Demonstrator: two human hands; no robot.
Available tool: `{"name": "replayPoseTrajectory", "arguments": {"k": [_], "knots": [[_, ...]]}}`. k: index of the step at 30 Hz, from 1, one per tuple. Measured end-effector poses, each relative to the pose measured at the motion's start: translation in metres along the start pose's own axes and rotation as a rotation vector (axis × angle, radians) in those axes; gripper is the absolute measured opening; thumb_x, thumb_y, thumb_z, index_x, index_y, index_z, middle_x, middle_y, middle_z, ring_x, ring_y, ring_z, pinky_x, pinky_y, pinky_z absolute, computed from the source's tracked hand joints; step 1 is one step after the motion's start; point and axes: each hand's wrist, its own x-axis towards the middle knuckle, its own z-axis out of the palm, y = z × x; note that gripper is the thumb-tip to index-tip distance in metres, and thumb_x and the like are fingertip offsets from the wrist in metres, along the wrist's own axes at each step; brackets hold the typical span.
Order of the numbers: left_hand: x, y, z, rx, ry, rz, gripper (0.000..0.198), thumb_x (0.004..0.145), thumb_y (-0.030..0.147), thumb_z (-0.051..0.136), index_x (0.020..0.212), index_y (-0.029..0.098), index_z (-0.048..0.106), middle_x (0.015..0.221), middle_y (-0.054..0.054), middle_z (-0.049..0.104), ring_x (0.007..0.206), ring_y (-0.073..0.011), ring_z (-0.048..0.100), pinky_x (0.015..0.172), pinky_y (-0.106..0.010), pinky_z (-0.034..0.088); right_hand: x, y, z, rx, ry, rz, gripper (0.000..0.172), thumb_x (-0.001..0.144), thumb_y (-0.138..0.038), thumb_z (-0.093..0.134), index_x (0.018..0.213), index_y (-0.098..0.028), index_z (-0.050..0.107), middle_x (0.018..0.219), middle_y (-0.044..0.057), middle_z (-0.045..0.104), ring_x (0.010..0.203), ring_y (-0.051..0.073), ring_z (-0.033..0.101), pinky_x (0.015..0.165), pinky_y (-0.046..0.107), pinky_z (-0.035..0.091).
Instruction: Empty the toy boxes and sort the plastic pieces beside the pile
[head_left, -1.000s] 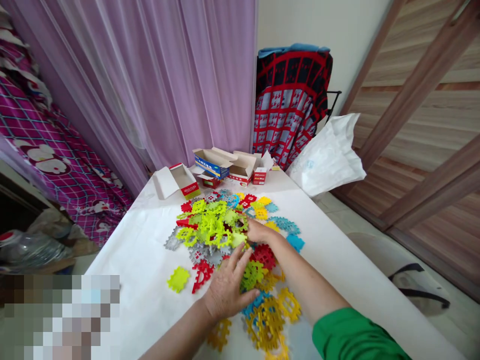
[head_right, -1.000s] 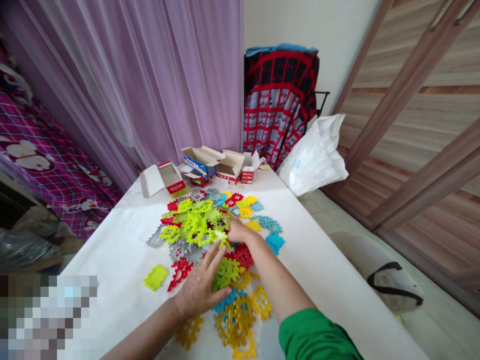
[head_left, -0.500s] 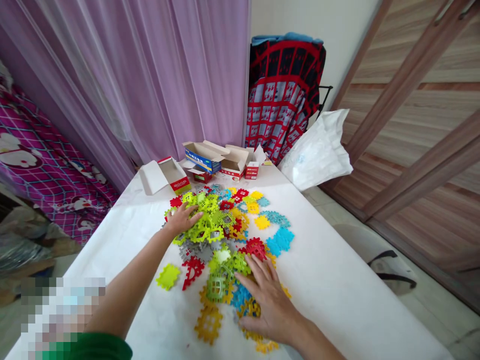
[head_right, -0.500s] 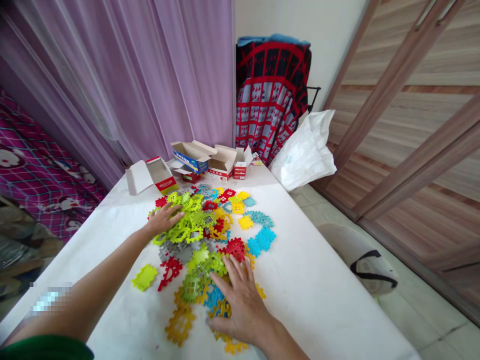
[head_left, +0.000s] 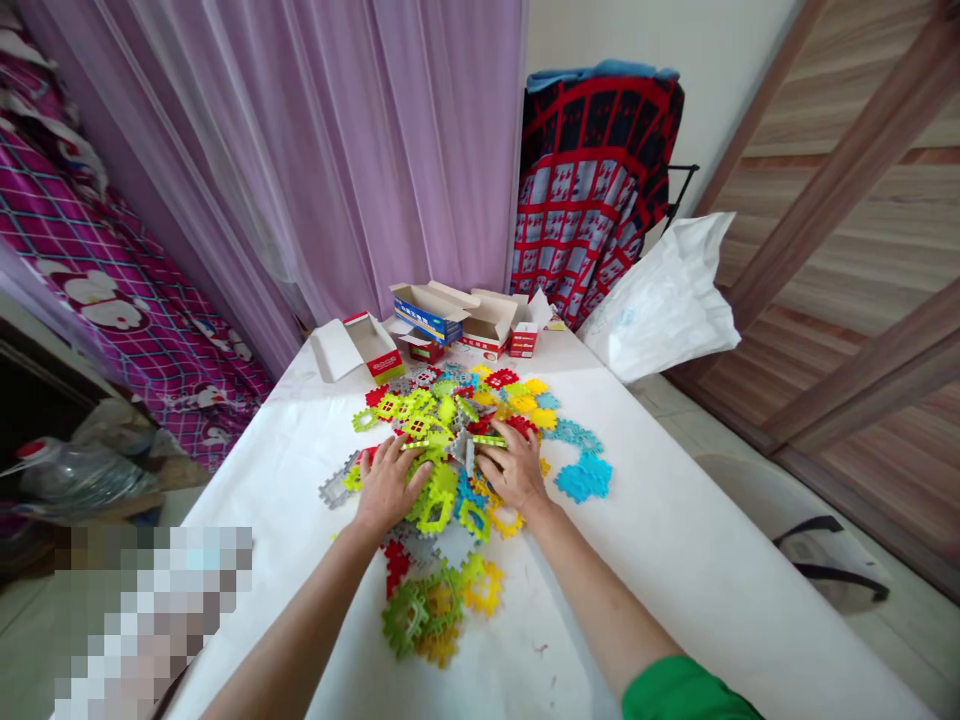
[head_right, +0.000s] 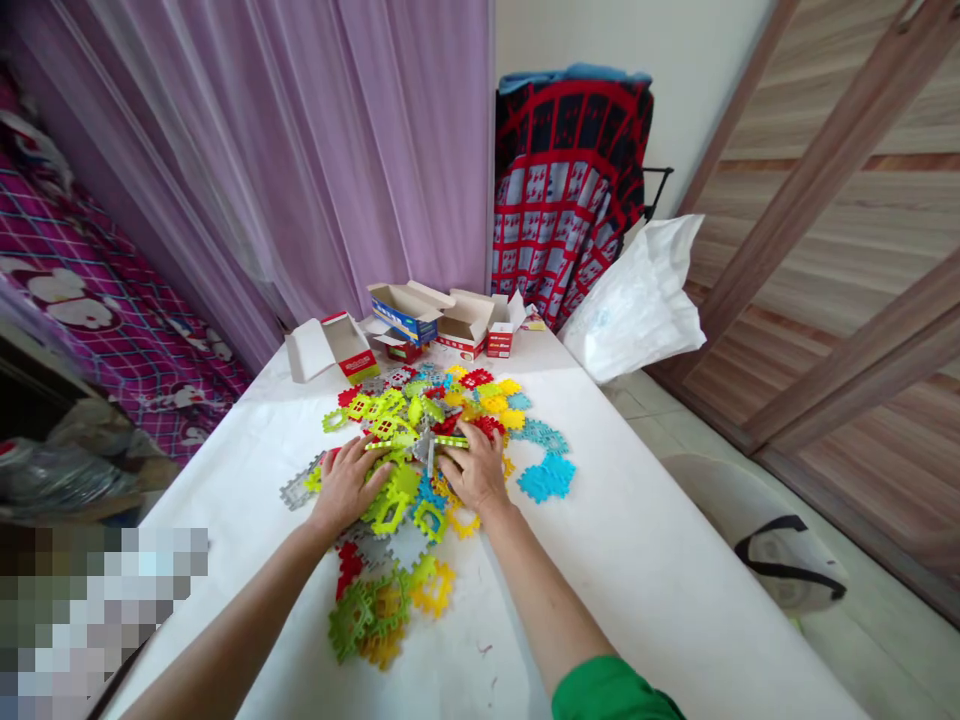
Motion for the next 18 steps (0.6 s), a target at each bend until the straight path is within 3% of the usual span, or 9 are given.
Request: {"name": "replayPoseTrajectory", "arguments": {"k": [5,10,12,14,16,18], "knots": [[-0.003,0.006,-0.021,-0.020,0.029,-0.013,0.036,0.096,0.044,0.038,0.110,0.030,0.067,0.146,-0.007,0.049,0.137,-0.0295,0.039,0.109,-0.061,0.027,-0.012,-0.005,-0.018,0.030,0.202,0.003,0.022,0.092,-0.029,0.053,0.085,-0.026,0.074,0.128,0.007,0.062,0.116,0.022,0.056,0.111,0.047,0.025],[-0.032,-0.011,-0.039,0.019,0.011,-0.087,0.043,0.093,0.051,0.040,0.123,0.028,0.061,0.149,-0.011,0.045,0.138,-0.0327,0.037,0.110,-0.064,0.025,-0.027,-0.006,-0.040,0.030,0.202,0.026,0.023,0.094,-0.029,0.050,0.086,-0.024,0.071,0.115,0.007,0.069,0.103,0.020,0.063,0.105,0.042,0.033],[-0.056,-0.019,-0.036,0.015,-0.025,-0.112,0.053,0.090,0.056,0.042,0.132,0.026,0.055,0.151,-0.015,0.041,0.139,-0.0346,0.036,0.109,-0.064,0.026,-0.035,-0.011,-0.045,0.040,0.165,0.021,0.022,0.094,-0.029,0.050,0.086,-0.024,0.070,0.113,0.006,0.070,0.102,0.020,0.063,0.104,0.042,0.033],[-0.083,-0.023,-0.029,-0.008,-0.062,-0.050,0.071,0.085,0.064,0.047,0.145,0.027,0.039,0.156,-0.017,0.031,0.143,-0.0370,0.028,0.108,-0.066,0.025,-0.042,-0.020,-0.048,0.060,0.128,0.000,0.021,0.093,-0.029,0.051,0.085,-0.024,0.070,0.113,0.006,0.070,0.105,0.021,0.062,0.106,0.042,0.032],[-0.104,-0.019,-0.020,-0.027,-0.111,0.055,0.094,0.076,0.073,0.053,0.152,0.025,0.025,0.158,-0.020,0.024,0.144,-0.0409,0.022,0.107,-0.070,0.023,-0.047,-0.029,-0.047,0.087,0.071,-0.023,0.020,0.093,-0.030,0.052,0.087,-0.025,0.070,0.114,0.005,0.070,0.108,0.021,0.061,0.108,0.042,0.029],[-0.111,-0.009,-0.011,-0.021,-0.143,0.123,0.102,0.071,0.076,0.056,0.152,0.024,0.024,0.158,-0.022,0.023,0.143,-0.0431,0.023,0.107,-0.072,0.018,-0.049,-0.037,-0.042,0.102,-0.007,-0.037,0.018,0.092,-0.030,0.053,0.090,-0.027,0.070,0.111,0.003,0.071,0.112,0.022,0.058,0.111,0.044,0.024]]}}
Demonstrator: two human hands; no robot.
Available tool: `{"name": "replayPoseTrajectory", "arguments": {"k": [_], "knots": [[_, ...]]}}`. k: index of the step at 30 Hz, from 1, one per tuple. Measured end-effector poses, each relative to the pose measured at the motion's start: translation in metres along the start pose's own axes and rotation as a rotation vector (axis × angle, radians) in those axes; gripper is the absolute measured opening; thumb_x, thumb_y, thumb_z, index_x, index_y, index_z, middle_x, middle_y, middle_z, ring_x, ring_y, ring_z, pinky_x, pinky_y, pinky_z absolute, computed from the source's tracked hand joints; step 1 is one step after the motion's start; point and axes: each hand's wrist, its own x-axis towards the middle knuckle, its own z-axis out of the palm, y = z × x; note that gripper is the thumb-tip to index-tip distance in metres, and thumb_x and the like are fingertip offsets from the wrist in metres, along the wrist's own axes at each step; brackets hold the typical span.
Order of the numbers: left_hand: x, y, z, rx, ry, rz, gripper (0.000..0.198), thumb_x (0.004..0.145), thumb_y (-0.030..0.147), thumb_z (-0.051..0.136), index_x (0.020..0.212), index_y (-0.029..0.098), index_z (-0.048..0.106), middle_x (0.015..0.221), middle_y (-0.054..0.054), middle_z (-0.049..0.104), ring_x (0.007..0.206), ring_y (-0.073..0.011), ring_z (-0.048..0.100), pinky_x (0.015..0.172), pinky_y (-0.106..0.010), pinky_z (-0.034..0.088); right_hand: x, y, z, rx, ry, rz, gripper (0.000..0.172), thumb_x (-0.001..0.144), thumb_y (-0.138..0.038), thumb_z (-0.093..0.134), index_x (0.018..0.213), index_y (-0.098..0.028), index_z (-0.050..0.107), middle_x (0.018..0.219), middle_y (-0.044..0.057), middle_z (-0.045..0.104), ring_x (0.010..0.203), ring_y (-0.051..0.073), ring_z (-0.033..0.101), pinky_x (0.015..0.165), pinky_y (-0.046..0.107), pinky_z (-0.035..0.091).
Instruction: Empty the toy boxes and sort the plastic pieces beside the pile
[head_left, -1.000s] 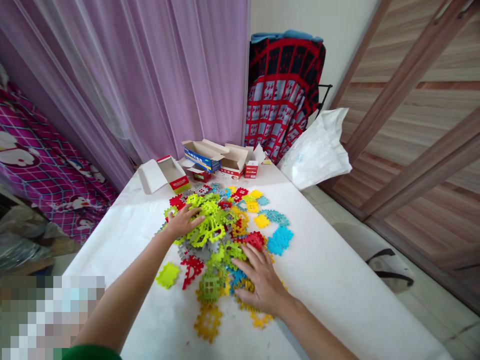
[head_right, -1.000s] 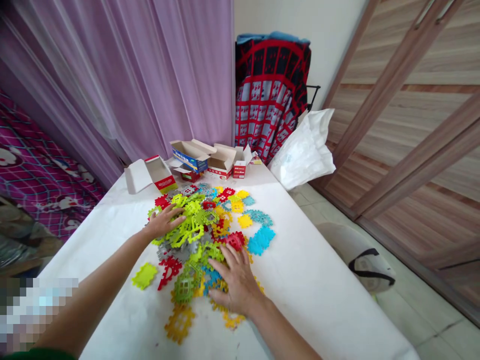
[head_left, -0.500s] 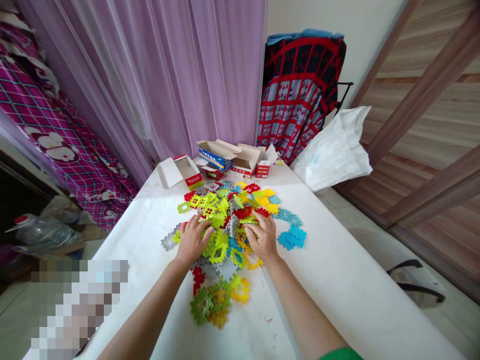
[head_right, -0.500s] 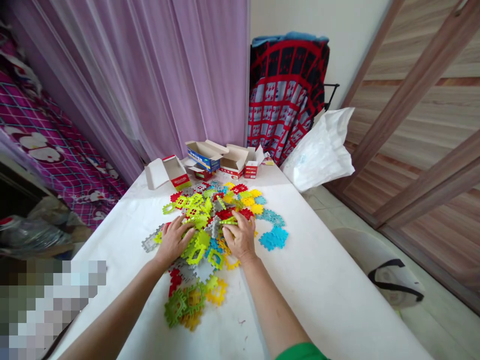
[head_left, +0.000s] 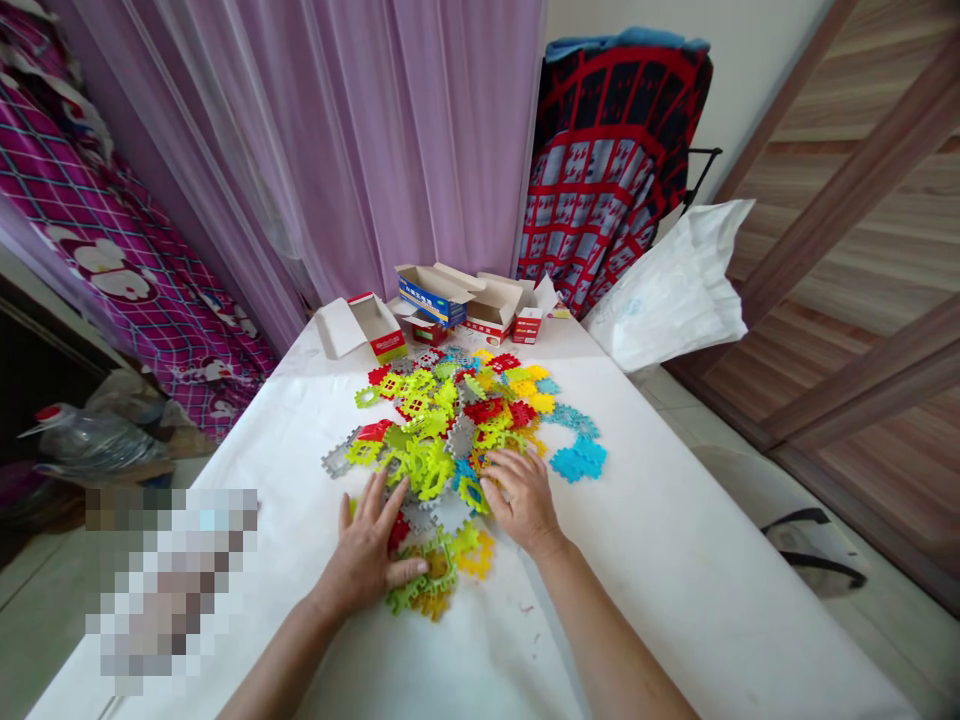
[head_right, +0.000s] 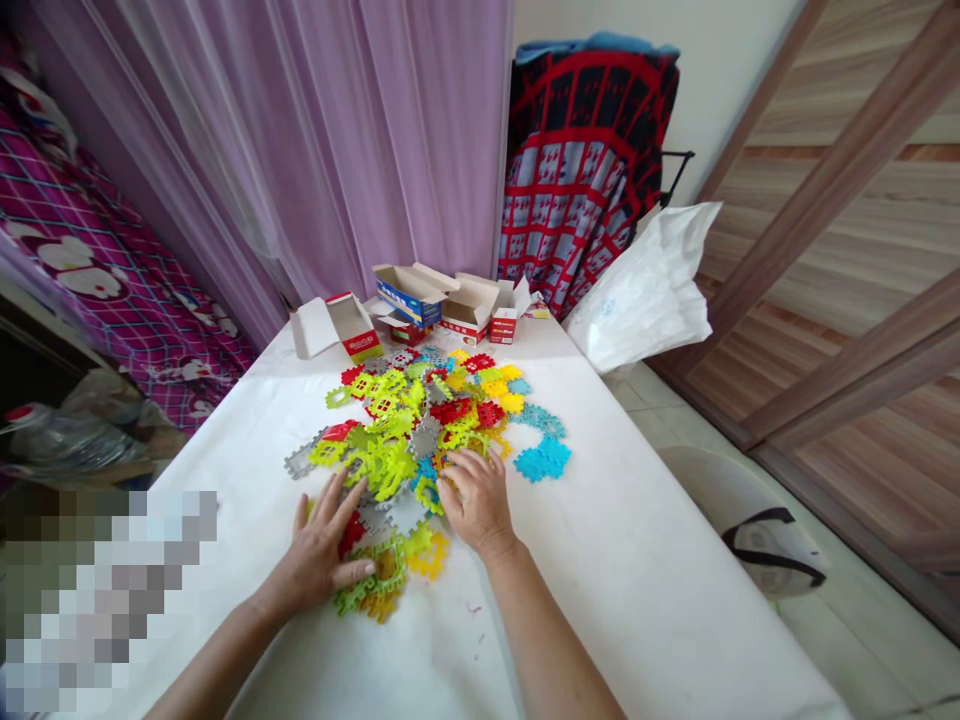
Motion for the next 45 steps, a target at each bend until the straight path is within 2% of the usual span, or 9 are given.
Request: {"name": "replayPoseTrajectory", "arguments": {"k": [3,6,8,14,19,27,36,40,45], "knots": [[0.020,0.019,0.009,0.000,0.004,-0.011,0.088,0.078,0.070,0.054,0.150,0.025,0.031,0.155,-0.022,0.029,0.142,-0.0395,0.028,0.109,-0.071,0.017,0.002,-0.001,0.009,-0.020,-0.036,0.008,0.016,0.091,-0.028,0.055,0.094,-0.027,0.071,0.109,0.002,0.072,0.116,0.023,0.057,0.112,0.046,0.022],[0.048,0.029,0.014,-0.015,0.047,-0.048,0.079,0.080,0.065,0.057,0.146,0.024,0.039,0.153,-0.021,0.034,0.141,-0.0385,0.031,0.109,-0.070,0.018,0.004,0.006,0.011,-0.028,0.088,0.017,0.020,0.094,-0.025,0.051,0.094,-0.025,0.071,0.108,0.003,0.072,0.109,0.021,0.062,0.110,0.045,0.027],[0.055,0.030,0.015,-0.037,0.112,-0.041,0.076,0.079,0.062,0.059,0.143,0.024,0.044,0.152,-0.020,0.037,0.140,-0.0375,0.033,0.110,-0.068,0.018,0.003,0.010,0.007,-0.012,0.164,0.018,0.023,0.095,-0.024,0.048,0.094,-0.024,0.071,0.105,0.004,0.073,0.103,0.020,0.065,0.107,0.043,0.031],[0.030,0.019,0.012,-0.131,0.334,-0.015,0.039,0.092,0.041,0.048,0.125,0.024,0.059,0.138,-0.012,0.056,0.135,-0.0287,0.043,0.113,-0.055,0.028,0.000,0.011,0.000,0.033,0.223,0.026,0.024,0.095,-0.024,0.047,0.092,-0.023,0.071,0.097,0.005,0.075,0.095,0.019,0.068,0.101,0.040,0.040],[0.021,0.018,0.009,-0.184,0.431,-0.056,0.031,0.093,0.034,0.046,0.117,0.023,0.062,0.126,-0.009,0.065,0.125,-0.0249,0.054,0.110,-0.050,0.036,0.001,0.005,0.005,0.032,0.193,-0.023,0.022,0.095,-0.025,0.049,0.091,-0.023,0.071,0.097,0.004,0.075,0.094,0.019,0.068,0.100,0.040,0.040],[0.023,0.024,0.004,-0.162,0.351,-0.012,0.030,0.091,0.033,0.047,0.114,0.025,0.064,0.123,-0.007,0.067,0.126,-0.0253,0.053,0.110,-0.051,0.036,0.000,0.000,0.001,0.025,0.170,-0.065,0.024,0.095,-0.025,0.048,0.089,-0.023,0.071,0.094,0.003,0.076,0.091,0.018,0.068,0.097,0.038,0.041],[0.021,0.028,0.004,-0.142,0.368,-0.040,0.029,0.090,0.028,0.047,0.113,0.024,0.064,0.122,-0.006,0.068,0.125,-0.0250,0.054,0.110,-0.051,0.036,0.001,-0.007,0.001,0.067,0.173,-0.086,0.023,0.094,-0.024,0.049,0.088,-0.024,0.072,0.093,0.003,0.075,0.090,0.018,0.068,0.096,0.039,0.042],[0.013,0.032,0.006,-0.122,0.390,-0.013,0.029,0.089,0.028,0.049,0.114,0.023,0.063,0.122,-0.008,0.067,0.123,-0.0253,0.055,0.109,-0.051,0.038,0.001,-0.013,0.002,0.072,0.194,-0.148,0.022,0.094,-0.023,0.049,0.089,-0.023,0.071,0.092,0.003,0.075,0.089,0.018,0.068,0.096,0.039,0.042],[-0.002,0.036,0.010,-0.147,0.447,-0.092,0.029,0.089,0.029,0.050,0.114,0.025,0.064,0.120,-0.008,0.068,0.120,-0.0250,0.057,0.107,-0.051,0.041,-0.001,-0.015,0.005,0.093,0.217,-0.196,0.020,0.093,-0.023,0.051,0.092,-0.023,0.071,0.094,0.004,0.075,0.091,0.019,0.068,0.096,0.040,0.041]]}}
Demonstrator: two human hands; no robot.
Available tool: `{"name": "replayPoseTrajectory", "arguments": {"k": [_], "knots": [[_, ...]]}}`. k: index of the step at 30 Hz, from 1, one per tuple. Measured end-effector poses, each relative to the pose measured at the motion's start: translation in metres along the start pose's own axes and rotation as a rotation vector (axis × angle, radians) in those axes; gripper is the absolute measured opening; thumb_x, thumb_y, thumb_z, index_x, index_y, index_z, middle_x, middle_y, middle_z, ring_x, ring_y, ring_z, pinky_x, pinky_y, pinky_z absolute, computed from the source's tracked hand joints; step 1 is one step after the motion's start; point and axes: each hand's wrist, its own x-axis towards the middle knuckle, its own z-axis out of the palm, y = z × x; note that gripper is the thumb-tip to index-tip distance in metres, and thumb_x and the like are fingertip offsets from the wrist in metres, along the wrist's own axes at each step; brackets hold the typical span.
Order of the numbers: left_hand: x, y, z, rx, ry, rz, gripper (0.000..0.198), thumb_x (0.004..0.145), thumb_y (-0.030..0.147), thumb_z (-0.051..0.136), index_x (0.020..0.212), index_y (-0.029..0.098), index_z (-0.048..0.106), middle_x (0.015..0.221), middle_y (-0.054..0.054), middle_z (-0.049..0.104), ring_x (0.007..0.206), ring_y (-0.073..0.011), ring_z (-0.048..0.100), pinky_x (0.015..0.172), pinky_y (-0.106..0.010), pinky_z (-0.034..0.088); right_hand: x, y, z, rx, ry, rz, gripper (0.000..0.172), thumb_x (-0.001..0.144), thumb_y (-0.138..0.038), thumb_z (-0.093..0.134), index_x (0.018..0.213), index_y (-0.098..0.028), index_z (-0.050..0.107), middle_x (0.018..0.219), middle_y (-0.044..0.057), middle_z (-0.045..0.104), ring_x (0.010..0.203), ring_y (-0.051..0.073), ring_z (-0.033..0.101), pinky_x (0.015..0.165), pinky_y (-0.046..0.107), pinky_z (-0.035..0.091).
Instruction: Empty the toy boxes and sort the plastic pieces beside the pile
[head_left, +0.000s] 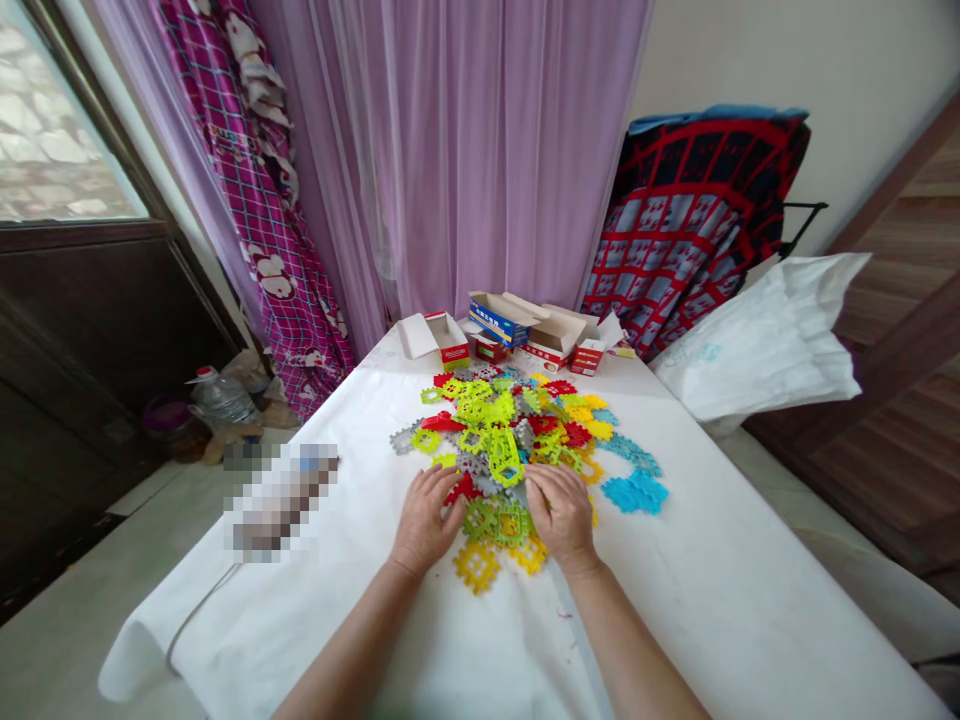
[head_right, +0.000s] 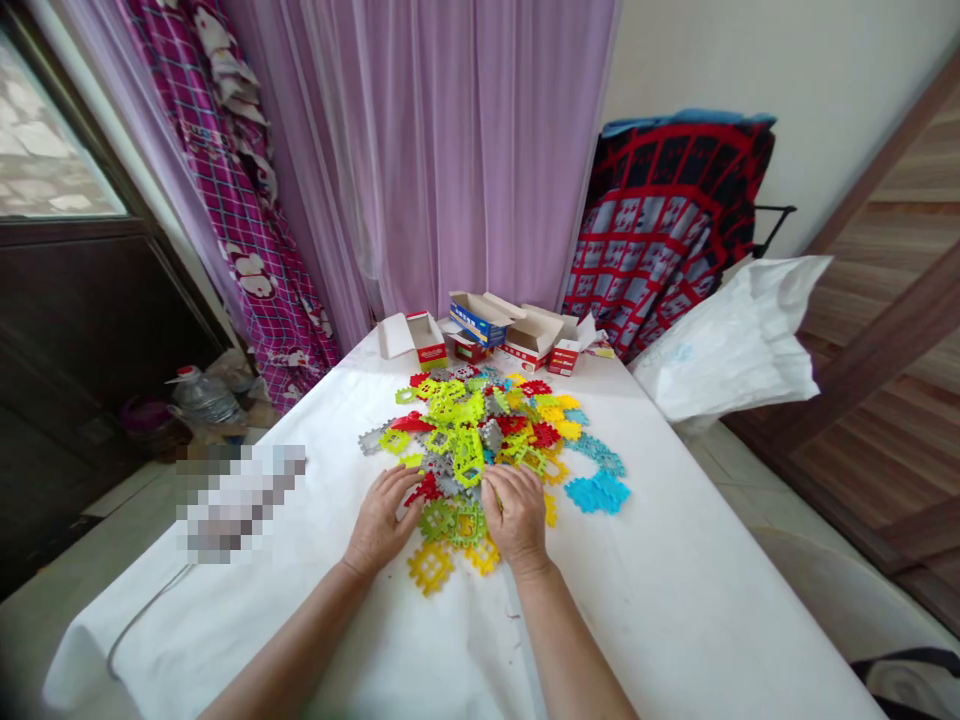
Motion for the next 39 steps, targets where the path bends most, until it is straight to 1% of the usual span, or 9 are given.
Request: {"name": "replayPoseTrajectory", "arguments": {"k": [9,17,19,21,23,25,28,34,39], "knots": [[-0.011,-0.005,-0.005,-0.023,0.035,-0.064,0.030,0.087,0.031,0.049,0.111,0.025,0.065,0.112,-0.007,0.071,0.112,-0.0250,0.062,0.102,-0.050,0.047,-0.001,-0.008,-0.001,0.035,0.027,-0.006,0.022,0.094,-0.022,0.049,0.095,-0.023,0.071,0.095,0.006,0.075,0.092,0.020,0.068,0.097,0.041,0.042],[-0.007,-0.005,-0.013,-0.088,-0.194,-0.084,0.032,0.092,0.039,0.044,0.115,0.027,0.064,0.111,-0.004,0.072,0.104,-0.0202,0.065,0.101,-0.038,0.048,0.001,0.001,-0.011,0.049,0.069,0.143,0.022,0.093,-0.021,0.047,0.098,-0.022,0.068,0.098,0.007,0.073,0.095,0.021,0.066,0.090,0.039,0.047],[-0.009,-0.005,-0.016,-0.091,-0.243,-0.043,0.045,0.091,0.048,0.048,0.131,0.028,0.055,0.128,-0.007,0.064,0.119,-0.0235,0.058,0.105,-0.040,0.045,-0.001,0.002,-0.012,0.047,0.027,0.153,0.020,0.093,-0.023,0.048,0.099,-0.023,0.068,0.098,0.007,0.073,0.097,0.022,0.065,0.091,0.040,0.047],[-0.012,-0.005,-0.018,-0.073,-0.286,0.051,0.078,0.082,0.064,0.055,0.148,0.026,0.036,0.147,-0.013,0.046,0.134,-0.0305,0.044,0.108,-0.045,0.040,-0.004,0.002,-0.012,0.041,-0.016,0.146,0.019,0.092,-0.023,0.050,0.100,-0.023,0.067,0.100,0.006,0.072,0.099,0.022,0.064,0.093,0.041,0.045],[-0.017,-0.003,-0.017,-0.044,-0.349,0.183,0.107,0.068,0.078,0.058,0.154,0.024,0.020,0.156,-0.017,0.031,0.140,-0.0372,0.034,0.112,-0.053,0.033,-0.009,0.003,-0.012,0.007,-0.031,0.150,0.019,0.092,-0.024,0.050,0.102,-0.023,0.067,0.104,0.007,0.071,0.103,0.023,0.062,0.096,0.042,0.043],[-0.021,0.000,-0.012,0.000,-0.411,0.299,0.117,0.061,0.085,0.056,0.154,0.025,0.018,0.157,-0.020,0.026,0.141,-0.0414,0.031,0.111,-0.062,0.026,-0.015,0.004,-0.012,-0.058,-0.016,0.170,0.022,0.092,-0.024,0.049,0.107,-0.022,0.066,0.111,0.008,0.069,0.110,0.025,0.059,0.100,0.045,0.041],[-0.018,0.007,0.003,0.096,-0.413,0.333,0.106,0.065,0.083,0.055,0.151,0.026,0.029,0.153,-0.022,0.033,0.140,-0.0428,0.031,0.108,-0.068,0.024,-0.023,0.007,-0.007,-0.153,-0.051,0.185,0.027,0.094,-0.027,0.047,0.114,-0.021,0.064,0.121,0.011,0.065,0.117,0.026,0.055,0.103,0.047,0.039],[0.009,0.021,0.030,0.238,-0.318,0.164,0.065,0.084,0.053,0.057,0.142,0.028,0.045,0.153,-0.014,0.038,0.140,-0.0338,0.034,0.113,-0.062,0.019,-0.021,0.011,0.013,-0.233,-0.175,0.154,0.034,0.095,-0.034,0.047,0.122,-0.020,0.063,0.124,0.011,0.064,0.122,0.026,0.052,0.104,0.045,0.042],[0.011,0.017,0.028,0.185,-0.189,0.154,0.056,0.088,0.051,0.051,0.139,0.025,0.049,0.149,-0.016,0.042,0.138,-0.0343,0.037,0.112,-0.061,0.023,-0.021,0.021,0.007,-0.253,-0.060,0.199,0.036,0.096,-0.034,0.044,0.123,-0.020,0.063,0.128,0.012,0.061,0.118,0.024,0.055,0.101,0.043,0.045]]}}
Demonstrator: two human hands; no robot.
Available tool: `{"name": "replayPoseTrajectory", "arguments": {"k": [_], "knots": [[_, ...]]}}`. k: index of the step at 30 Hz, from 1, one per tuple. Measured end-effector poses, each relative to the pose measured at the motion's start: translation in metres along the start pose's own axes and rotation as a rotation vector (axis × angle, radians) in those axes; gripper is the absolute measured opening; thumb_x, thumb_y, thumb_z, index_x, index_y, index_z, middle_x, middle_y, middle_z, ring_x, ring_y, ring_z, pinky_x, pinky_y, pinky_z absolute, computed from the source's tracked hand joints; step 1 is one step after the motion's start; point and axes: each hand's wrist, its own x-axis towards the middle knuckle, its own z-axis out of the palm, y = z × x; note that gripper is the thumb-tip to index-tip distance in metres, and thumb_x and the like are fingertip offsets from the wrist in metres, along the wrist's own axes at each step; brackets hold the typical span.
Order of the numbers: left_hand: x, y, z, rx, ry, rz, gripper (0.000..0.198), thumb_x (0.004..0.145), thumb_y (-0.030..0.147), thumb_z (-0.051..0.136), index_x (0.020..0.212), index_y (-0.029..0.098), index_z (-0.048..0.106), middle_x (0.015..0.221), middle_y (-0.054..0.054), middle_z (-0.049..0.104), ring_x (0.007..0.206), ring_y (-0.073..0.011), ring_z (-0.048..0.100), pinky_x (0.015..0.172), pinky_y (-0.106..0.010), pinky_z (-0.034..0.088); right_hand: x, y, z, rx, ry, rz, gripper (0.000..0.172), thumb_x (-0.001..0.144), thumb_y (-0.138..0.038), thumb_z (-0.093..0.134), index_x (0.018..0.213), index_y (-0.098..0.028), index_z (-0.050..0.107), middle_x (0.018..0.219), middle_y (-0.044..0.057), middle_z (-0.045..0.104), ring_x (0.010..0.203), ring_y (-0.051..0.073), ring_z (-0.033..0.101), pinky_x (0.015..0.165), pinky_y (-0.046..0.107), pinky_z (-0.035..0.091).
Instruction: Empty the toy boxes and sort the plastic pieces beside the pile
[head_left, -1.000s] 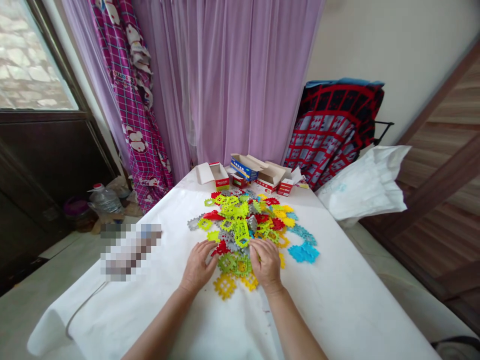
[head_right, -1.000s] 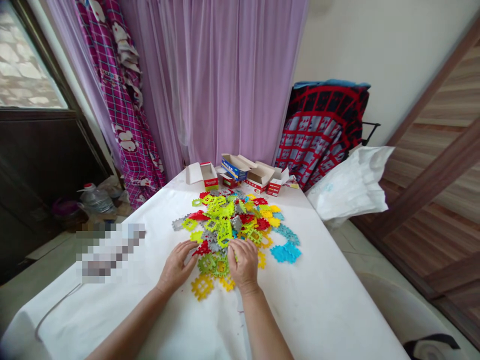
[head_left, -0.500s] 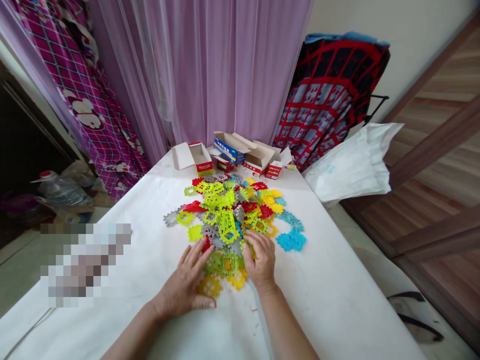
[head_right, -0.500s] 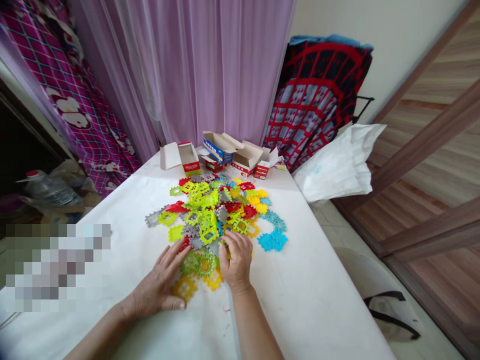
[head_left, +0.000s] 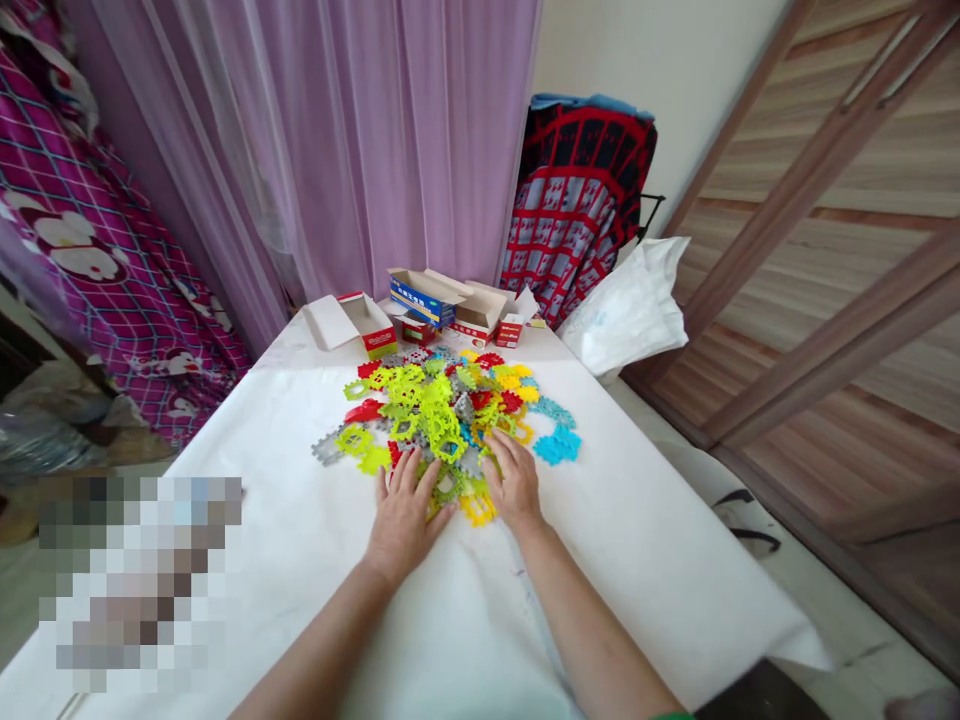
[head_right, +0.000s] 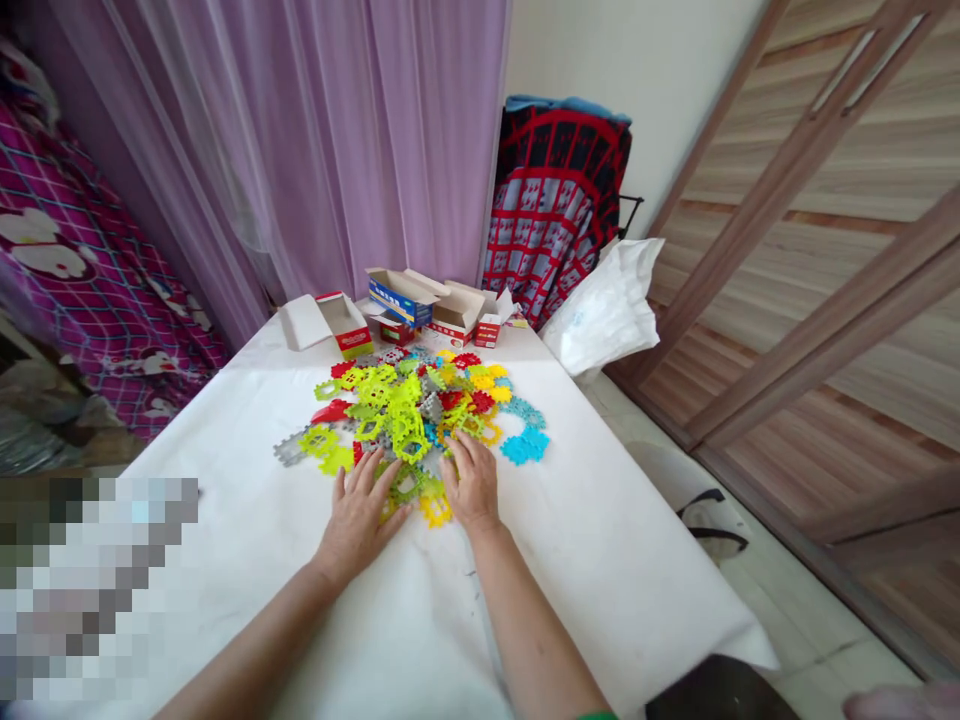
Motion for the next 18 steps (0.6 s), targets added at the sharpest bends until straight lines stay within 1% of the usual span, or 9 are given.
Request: {"name": "replayPoseTrajectory", "arguments": {"k": [3,5,8,9,11,13,14,16,18], "knots": [[-0.007,-0.002,-0.007,-0.026,0.037,0.138,0.069,0.085,0.056,0.054,0.143,0.021,0.044,0.149,-0.017,0.043,0.138,-0.0341,0.037,0.114,-0.058,0.020,0.003,0.032,-0.015,-0.069,0.137,0.154,0.037,0.096,-0.035,0.041,0.121,-0.019,0.064,0.129,0.014,0.060,0.121,0.027,0.054,0.102,0.047,0.043],[-0.007,0.003,-0.010,-0.028,0.021,0.304,0.077,0.081,0.061,0.057,0.145,0.023,0.041,0.150,-0.016,0.041,0.139,-0.0337,0.035,0.116,-0.057,0.014,0.009,0.065,-0.027,-0.181,0.190,0.366,0.042,0.095,-0.038,0.039,0.122,-0.016,0.062,0.135,0.018,0.053,0.127,0.030,0.048,0.104,0.051,0.039],[0.001,0.020,-0.008,-0.027,-0.026,0.450,0.073,0.079,0.065,0.058,0.143,0.033,0.043,0.152,-0.011,0.040,0.140,-0.0332,0.035,0.116,-0.060,0.011,0.025,0.114,-0.043,-0.300,0.057,0.709,0.051,0.093,-0.040,0.039,0.132,-0.011,0.055,0.142,0.022,0.047,0.131,0.033,0.044,0.106,0.051,0.037],[0.005,0.028,-0.005,-0.031,-0.034,0.446,0.068,0.079,0.065,0.057,0.140,0.036,0.047,0.152,-0.010,0.041,0.139,-0.0334,0.035,0.116,-0.061,0.012,0.031,0.127,-0.046,-0.303,-0.021,0.768,0.052,0.094,-0.040,0.037,0.135,-0.011,0.052,0.141,0.021,0.048,0.131,0.032,0.044,0.106,0.050,0.036],[0.016,0.041,0.000,-0.054,-0.039,0.394,0.055,0.082,0.062,0.056,0.132,0.039,0.056,0.148,-0.008,0.047,0.138,-0.0335,0.038,0.115,-0.064,0.013,0.042,0.142,-0.046,-0.288,-0.192,0.799,0.052,0.096,-0.040,0.035,0.138,-0.014,0.049,0.138,0.017,0.053,0.130,0.029,0.047,0.109,0.049,0.033],[0.027,0.050,0.005,-0.071,-0.041,0.316,0.036,0.086,0.052,0.057,0.119,0.039,0.065,0.143,-0.006,0.052,0.137,-0.0320,0.040,0.115,-0.064,0.013,0.051,0.142,-0.037,-0.255,-0.308,0.746,0.049,0.096,-0.039,0.035,0.138,-0.017,0.050,0.133,0.015,0.058,0.128,0.028,0.049,0.111,0.048,0.030],[0.031,0.051,0.006,-0.067,-0.039,0.271,0.028,0.088,0.045,0.057,0.113,0.037,0.068,0.142,-0.006,0.053,0.136,-0.0313,0.041,0.115,-0.065,0.013,0.053,0.137,-0.029,-0.228,-0.329,0.708,0.048,0.096,-0.038,0.035,0.137,-0.018,0.052,0.131,0.014,0.059,0.127,0.028,0.050,0.111,0.048,0.030],[0.035,0.048,0.005,-0.037,-0.025,0.184,0.022,0.089,0.030,0.056,0.105,0.034,0.070,0.142,-0.007,0.054,0.135,-0.0312,0.043,0.114,-0.067,0.014,0.056,0.118,-0.008,-0.120,-0.307,0.638,0.046,0.095,-0.038,0.039,0.135,-0.018,0.053,0.130,0.014,0.061,0.125,0.028,0.052,0.110,0.046,0.032],[0.035,0.038,0.003,-0.001,0.007,0.122,0.023,0.088,0.022,0.055,0.103,0.031,0.070,0.140,-0.008,0.055,0.134,-0.0327,0.045,0.112,-0.069,0.016,0.056,0.092,0.019,0.089,-0.255,0.607,0.050,0.093,-0.044,0.043,0.136,-0.019,0.053,0.130,0.013,0.061,0.124,0.028,0.053,0.109,0.044,0.035]]}}
